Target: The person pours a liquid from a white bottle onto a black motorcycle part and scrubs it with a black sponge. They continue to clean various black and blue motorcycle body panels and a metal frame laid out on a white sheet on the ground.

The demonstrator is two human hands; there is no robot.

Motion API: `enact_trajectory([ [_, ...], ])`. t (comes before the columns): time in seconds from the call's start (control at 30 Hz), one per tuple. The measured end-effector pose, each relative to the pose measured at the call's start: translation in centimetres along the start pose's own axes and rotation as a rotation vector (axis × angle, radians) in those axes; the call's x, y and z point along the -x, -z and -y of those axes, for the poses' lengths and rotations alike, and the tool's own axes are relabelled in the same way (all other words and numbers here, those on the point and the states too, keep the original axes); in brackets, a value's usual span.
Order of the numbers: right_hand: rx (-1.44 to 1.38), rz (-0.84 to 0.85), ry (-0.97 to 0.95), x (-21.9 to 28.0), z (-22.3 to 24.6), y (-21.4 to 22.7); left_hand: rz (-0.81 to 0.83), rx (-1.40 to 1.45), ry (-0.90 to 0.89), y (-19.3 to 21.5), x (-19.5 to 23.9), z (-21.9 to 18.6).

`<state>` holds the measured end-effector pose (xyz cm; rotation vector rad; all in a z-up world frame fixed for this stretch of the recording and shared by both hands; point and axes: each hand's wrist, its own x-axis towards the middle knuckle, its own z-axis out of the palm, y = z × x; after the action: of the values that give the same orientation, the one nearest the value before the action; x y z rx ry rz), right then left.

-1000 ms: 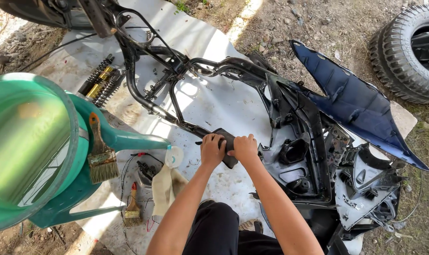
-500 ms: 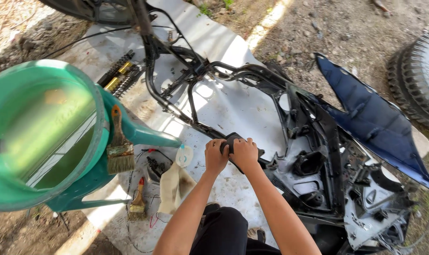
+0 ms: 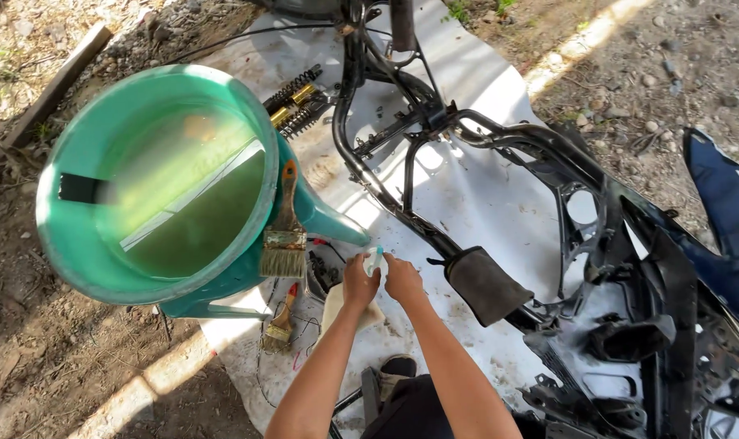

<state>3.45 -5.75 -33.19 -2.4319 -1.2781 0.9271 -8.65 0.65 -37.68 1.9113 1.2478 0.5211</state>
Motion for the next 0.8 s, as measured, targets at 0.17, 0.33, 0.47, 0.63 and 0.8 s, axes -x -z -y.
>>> enact_trajectory([
  [0.17,-0.188,-0.02,-0.012,-2.7,-2.4,-4.1,0.112,0.075,0.063,0.2,0.0,-0.2],
  [0.33,-0.438,0.025,-0.09,-3.1,-2.9,-3.8,0.159,0.095,0.069,1.8,-0.1,-2.6],
  [0.47,-0.552,0.01,-0.013,-3.9,-5.2,-5.5,0.18,0.07,0.071,1.1,-0.4,-0.9],
  [0.63,-0.582,0.062,0.083,-2.3,-3.2,-2.6,0.191,-0.048,-0.034,0.7,-0.9,2.0],
  [0.8,-0.594,0.029,0.136,-1.1,-2.1,0.8,0.266,-0.179,-0.078,3.5,-1.7,-2.0],
])
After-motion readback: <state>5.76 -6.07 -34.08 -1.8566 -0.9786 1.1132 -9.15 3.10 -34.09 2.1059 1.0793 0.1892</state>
